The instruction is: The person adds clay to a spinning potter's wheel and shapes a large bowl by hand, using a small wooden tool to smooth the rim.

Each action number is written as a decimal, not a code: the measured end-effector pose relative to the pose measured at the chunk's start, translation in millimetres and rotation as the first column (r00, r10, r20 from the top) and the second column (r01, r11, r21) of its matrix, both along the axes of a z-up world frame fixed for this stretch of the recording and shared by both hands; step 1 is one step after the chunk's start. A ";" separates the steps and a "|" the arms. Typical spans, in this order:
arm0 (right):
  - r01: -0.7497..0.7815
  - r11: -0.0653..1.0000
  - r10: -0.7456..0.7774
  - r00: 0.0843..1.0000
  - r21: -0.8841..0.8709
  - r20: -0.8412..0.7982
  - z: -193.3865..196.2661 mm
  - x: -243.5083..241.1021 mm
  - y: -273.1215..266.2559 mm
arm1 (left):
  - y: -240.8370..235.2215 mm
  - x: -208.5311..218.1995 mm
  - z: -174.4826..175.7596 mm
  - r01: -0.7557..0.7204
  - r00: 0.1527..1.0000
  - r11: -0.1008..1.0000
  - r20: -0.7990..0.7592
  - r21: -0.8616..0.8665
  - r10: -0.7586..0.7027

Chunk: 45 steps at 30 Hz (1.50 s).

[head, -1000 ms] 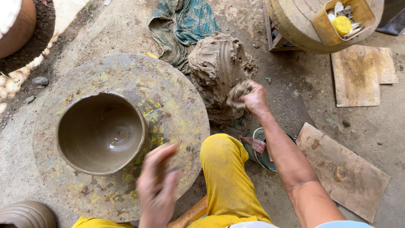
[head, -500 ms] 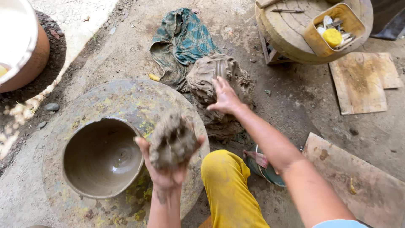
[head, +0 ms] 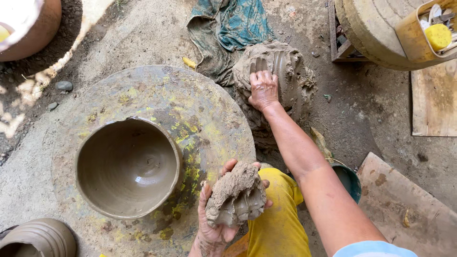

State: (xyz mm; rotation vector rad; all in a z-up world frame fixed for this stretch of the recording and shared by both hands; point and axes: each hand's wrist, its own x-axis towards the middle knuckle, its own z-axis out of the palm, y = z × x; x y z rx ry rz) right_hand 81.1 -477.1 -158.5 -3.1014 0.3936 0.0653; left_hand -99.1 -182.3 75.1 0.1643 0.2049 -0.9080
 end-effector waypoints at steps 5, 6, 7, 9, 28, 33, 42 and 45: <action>0.045 0.996 -0.034 0.988 0.077 -0.149 1.4 -11.7 4.7 | 7.5 0.4 4.4 0.033 0.999 0.999 0.032 -0.035 -0.032; 0.057 0.995 -0.042 0.983 0.081 -0.179 -1.6 -17.3 4.1 | 8.0 -2.0 4.3 0.032 0.998 0.998 0.047 -0.051 -0.030; 0.070 0.992 -0.042 0.968 0.105 -0.246 -5.0 -24.8 4.5 | 9.0 -5.0 4.7 0.031 0.998 0.998 0.051 -0.048 -0.028; 0.094 0.985 -0.035 0.932 0.147 -0.360 -8.3 -31.2 7.2 | 11.8 -6.5 6.6 0.023 0.997 0.999 0.076 -0.047 -0.019; -0.314 0.258 -0.587 0.701 0.914 0.407 299.1 -274.7 -94.8 | -5.3 -10.3 -25.4 -0.241 0.963 0.922 0.197 0.304 0.186; -0.510 0.396 -0.594 0.492 0.764 0.637 352.8 -273.8 -41.5 | -28.6 2.0 -38.4 -0.359 0.913 0.910 0.279 0.209 0.297; -0.324 -0.300 -0.201 0.941 0.898 0.272 234.3 -264.0 88.8 | -8.1 -25.3 -3.6 -0.184 0.952 0.973 0.270 0.139 0.141; -0.467 -0.551 -0.396 0.876 0.691 0.275 265.9 -280.2 111.6 | 6.3 -39.3 30.1 -0.260 0.890 0.952 0.423 0.159 0.172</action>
